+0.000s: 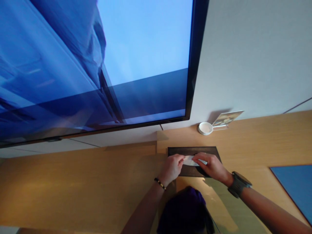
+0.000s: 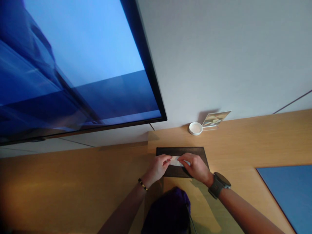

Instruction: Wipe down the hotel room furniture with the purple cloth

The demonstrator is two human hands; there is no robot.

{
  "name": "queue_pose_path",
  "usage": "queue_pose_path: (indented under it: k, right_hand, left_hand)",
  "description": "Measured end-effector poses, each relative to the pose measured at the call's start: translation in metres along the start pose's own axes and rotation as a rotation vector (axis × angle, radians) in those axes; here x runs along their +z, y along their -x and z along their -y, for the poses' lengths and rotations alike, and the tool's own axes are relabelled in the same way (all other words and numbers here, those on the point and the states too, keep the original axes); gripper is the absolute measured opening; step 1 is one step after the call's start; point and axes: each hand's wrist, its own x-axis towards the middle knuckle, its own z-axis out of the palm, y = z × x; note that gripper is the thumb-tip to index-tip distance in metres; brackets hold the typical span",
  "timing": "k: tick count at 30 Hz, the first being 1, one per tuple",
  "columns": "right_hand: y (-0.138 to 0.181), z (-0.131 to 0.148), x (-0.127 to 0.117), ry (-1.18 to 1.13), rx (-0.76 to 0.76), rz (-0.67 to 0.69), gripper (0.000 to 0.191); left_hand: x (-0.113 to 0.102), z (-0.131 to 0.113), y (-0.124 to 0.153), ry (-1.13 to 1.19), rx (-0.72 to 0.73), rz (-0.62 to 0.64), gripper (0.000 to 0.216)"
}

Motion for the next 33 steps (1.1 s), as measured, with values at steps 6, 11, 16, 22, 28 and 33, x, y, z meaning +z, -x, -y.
queue_pose_path:
  k: [6, 11, 16, 22, 28, 33]
  right_hand:
    - [0.0, 0.005, 0.004, 0.004, 0.022, -0.002, 0.021]
    - [-0.003, 0.009, 0.004, 0.054, 0.024, -0.01, 0.023]
    - [-0.007, 0.002, 0.004, 0.093, 0.021, -0.037, 0.026]
    - [-0.008, -0.014, 0.005, 0.128, 0.058, -0.054, 0.027]
    - [-0.012, -0.024, 0.014, 0.137, 0.088, -0.126, 0.03]
    - [-0.012, -0.02, 0.007, 0.17, 0.105, -0.234, 0.028]
  left_hand:
    - [-0.001, 0.006, -0.001, -0.077, 0.019, 0.033, 0.02]
    - [-0.002, 0.005, -0.004, -0.086, 0.029, 0.047, 0.018]
    - [-0.001, 0.007, -0.012, -0.064, 0.029, 0.061, 0.022]
    - [0.0, 0.007, -0.019, 0.009, -0.007, 0.027, 0.023]
    - [0.008, 0.006, -0.022, 0.006, 0.022, 0.0, 0.028]
    - [0.003, 0.007, -0.017, 0.009, 0.063, -0.091, 0.034]
